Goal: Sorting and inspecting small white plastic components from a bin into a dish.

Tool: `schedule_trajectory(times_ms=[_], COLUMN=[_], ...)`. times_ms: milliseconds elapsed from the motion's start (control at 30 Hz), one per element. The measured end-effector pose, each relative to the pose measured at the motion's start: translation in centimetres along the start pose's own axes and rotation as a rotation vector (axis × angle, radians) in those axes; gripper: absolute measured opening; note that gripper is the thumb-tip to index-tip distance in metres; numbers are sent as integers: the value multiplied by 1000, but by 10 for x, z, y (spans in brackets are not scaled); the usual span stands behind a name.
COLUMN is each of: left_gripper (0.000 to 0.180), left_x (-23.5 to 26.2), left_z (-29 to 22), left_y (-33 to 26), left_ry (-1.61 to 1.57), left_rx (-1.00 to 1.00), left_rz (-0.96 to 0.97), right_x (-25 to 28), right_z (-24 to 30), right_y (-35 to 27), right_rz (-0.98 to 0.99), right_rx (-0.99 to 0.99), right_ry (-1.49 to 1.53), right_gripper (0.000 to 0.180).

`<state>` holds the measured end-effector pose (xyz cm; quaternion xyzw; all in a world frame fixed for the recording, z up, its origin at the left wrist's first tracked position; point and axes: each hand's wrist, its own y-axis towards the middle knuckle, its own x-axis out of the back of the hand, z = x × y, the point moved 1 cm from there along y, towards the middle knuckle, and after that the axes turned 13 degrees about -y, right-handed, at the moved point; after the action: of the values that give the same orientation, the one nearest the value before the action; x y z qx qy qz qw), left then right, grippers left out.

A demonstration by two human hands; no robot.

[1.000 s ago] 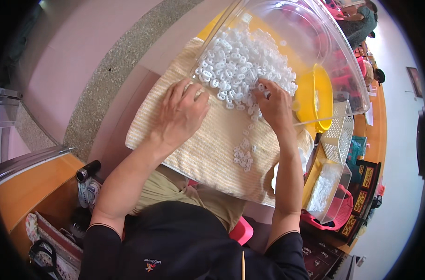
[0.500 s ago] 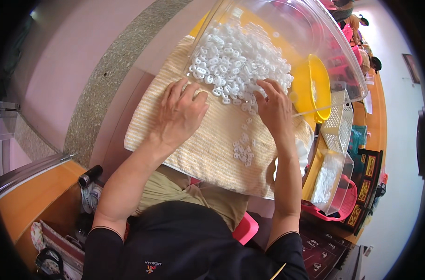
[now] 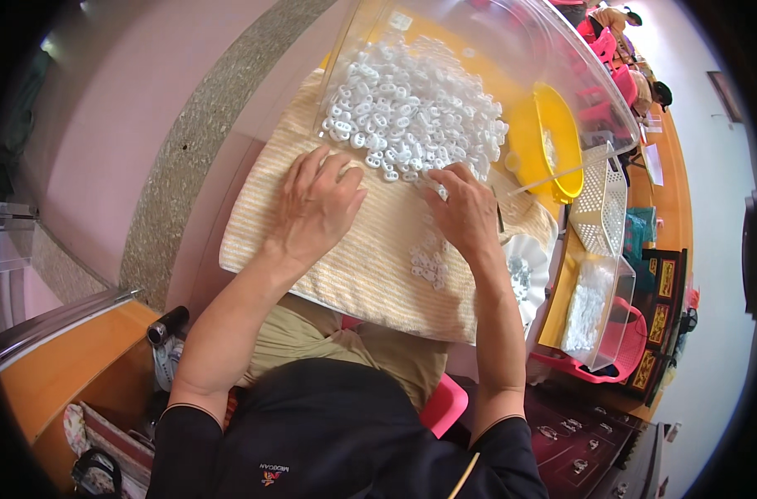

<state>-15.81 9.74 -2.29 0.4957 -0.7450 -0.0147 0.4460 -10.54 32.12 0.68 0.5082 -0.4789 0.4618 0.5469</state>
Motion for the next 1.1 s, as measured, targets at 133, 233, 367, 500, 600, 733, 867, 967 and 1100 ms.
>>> schedule_trajectory(times_ms=[133,233,367,500,600,733,867,967,1100], left_gripper=[26,26,26,27,27,27,27,27,27], left_x=[-2,-2,-1,0,0,0,0,-1,0], left_z=[-2,-2,-2,-1,-2,-2,-1,-1,-1], left_y=[-1,-1,-1,-2,-3,-3,-3,-3,-3], left_ry=[-9,0,-18,-15,-4,6,-5,-5,7], left_rx=[-4,-18,-23,-6,-10,-6,-5,-11,-23], left_rz=[13,5,7,29,21,20,22,18,12], right_x=[1,0,1,-5,-8,-10,-12,-15,-12], right_z=[3,5,4,0,-5,-10,-15,-21,-22], right_y=[-2,-1,4,9,10,14,16,17,17], right_rz=[41,0,-72,-91,-76,-39,-60,-111,-161], right_rx=[-12,-42,-132,-76,-40,-33,-31,-27,17], right_ry=[-18,-32,-33,-52,-36,-30,-10,-13,18], right_gripper=[25,28,30,22,18,16,16,17,16])
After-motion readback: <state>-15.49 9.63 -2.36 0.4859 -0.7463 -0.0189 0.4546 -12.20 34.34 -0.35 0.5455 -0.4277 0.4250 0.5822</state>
